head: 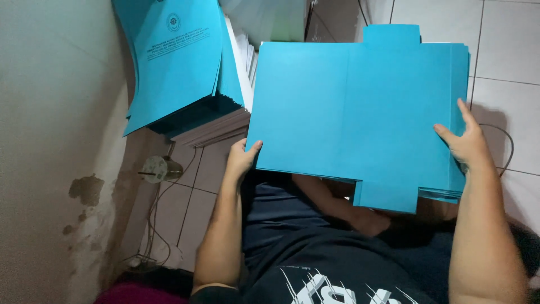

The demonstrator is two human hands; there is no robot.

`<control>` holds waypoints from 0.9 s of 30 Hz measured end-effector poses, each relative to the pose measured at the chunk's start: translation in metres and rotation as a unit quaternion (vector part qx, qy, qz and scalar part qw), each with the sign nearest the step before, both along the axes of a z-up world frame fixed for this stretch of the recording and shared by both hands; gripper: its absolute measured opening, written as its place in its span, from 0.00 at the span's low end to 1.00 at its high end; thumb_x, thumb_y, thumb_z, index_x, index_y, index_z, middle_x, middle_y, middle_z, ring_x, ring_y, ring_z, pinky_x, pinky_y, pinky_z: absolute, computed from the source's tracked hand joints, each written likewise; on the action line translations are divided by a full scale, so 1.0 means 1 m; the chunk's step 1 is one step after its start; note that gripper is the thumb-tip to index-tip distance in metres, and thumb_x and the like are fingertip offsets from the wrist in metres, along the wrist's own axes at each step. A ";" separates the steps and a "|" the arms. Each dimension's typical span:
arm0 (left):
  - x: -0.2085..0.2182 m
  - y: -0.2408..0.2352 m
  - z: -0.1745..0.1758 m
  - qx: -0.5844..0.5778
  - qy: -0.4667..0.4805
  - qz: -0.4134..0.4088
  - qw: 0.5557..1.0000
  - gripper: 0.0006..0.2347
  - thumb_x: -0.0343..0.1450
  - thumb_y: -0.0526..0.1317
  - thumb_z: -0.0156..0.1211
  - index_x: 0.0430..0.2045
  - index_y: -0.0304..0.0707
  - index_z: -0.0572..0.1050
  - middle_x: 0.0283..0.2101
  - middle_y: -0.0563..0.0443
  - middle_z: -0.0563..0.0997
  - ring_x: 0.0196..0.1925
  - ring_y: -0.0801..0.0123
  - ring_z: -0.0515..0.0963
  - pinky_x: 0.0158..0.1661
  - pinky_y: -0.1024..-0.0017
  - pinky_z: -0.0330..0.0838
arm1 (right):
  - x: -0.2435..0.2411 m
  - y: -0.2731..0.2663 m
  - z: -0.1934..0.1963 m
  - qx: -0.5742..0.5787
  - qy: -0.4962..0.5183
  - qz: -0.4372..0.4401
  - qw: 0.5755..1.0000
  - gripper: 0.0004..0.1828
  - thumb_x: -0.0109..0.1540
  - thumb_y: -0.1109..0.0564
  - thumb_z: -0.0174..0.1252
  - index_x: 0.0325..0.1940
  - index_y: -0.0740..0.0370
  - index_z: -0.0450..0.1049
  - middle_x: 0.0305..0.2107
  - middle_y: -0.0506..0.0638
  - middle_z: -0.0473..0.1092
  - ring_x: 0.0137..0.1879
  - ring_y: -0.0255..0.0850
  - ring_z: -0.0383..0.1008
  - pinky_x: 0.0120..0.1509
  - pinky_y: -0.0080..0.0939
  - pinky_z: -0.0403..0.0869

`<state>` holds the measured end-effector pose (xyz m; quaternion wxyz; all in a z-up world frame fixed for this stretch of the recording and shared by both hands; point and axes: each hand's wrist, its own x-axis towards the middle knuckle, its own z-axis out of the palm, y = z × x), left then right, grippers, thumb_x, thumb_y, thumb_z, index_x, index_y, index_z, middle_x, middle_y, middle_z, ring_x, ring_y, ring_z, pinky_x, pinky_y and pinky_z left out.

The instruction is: The person sits on the floor and repeatedly folds light blue paper sheets in half. They smooth the creases with their hands and stack the folded sheets on their lap.

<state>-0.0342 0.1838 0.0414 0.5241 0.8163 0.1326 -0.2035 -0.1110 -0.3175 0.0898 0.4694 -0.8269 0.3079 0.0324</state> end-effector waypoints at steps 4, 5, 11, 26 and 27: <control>0.002 0.008 -0.025 0.017 -0.008 -0.016 1.000 0.14 0.72 0.51 0.59 0.40 0.40 0.82 0.40 0.55 0.85 0.42 0.70 0.82 0.42 0.71 0.72 | -0.005 -0.005 -0.008 0.002 -0.033 0.008 0.999 0.42 0.64 0.54 0.60 0.81 0.51 0.51 0.75 0.56 0.51 0.78 0.49 0.51 0.77 0.51 0.55; 0.003 0.007 -0.027 0.016 -0.009 -0.017 1.000 0.14 0.72 0.51 0.59 0.40 0.40 0.82 0.40 0.55 0.85 0.42 0.70 0.82 0.42 0.71 0.72 | -0.002 -0.006 -0.007 0.001 -0.034 0.007 0.999 0.42 0.64 0.54 0.60 0.81 0.51 0.51 0.75 0.56 0.51 0.78 0.49 0.51 0.77 0.51 0.55; -0.002 0.003 -0.031 0.017 -0.022 -0.023 0.999 0.11 0.75 0.49 0.56 0.33 0.42 0.77 0.32 0.59 0.78 0.35 0.73 0.74 0.39 0.73 0.66 | -0.002 -0.028 -0.033 0.021 -0.014 -0.024 0.999 0.52 0.64 0.55 0.65 0.83 0.50 0.38 0.76 0.63 0.48 0.75 0.54 0.57 0.73 0.59 0.62; -0.006 -0.025 -0.005 0.217 -0.015 -0.036 0.975 0.25 0.75 0.53 0.44 0.68 0.46 0.63 0.63 0.42 0.75 0.63 0.46 0.74 0.55 0.49 0.69 | 0.000 -0.018 -0.015 -0.025 0.092 -0.019 0.995 0.39 0.64 0.41 0.62 0.74 0.59 0.60 0.63 0.61 0.66 0.63 0.59 0.68 0.64 0.63 0.67; -0.011 -0.043 -0.003 0.336 -0.197 -0.018 0.921 0.24 0.75 0.47 0.51 0.67 0.40 0.63 0.64 0.41 0.74 0.64 0.48 0.72 0.59 0.50 0.66 | 0.000 -0.009 -0.004 -0.053 0.139 -0.030 0.989 0.45 0.64 0.38 0.60 0.79 0.55 0.49 0.69 0.60 0.59 0.69 0.61 0.61 0.69 0.65 0.62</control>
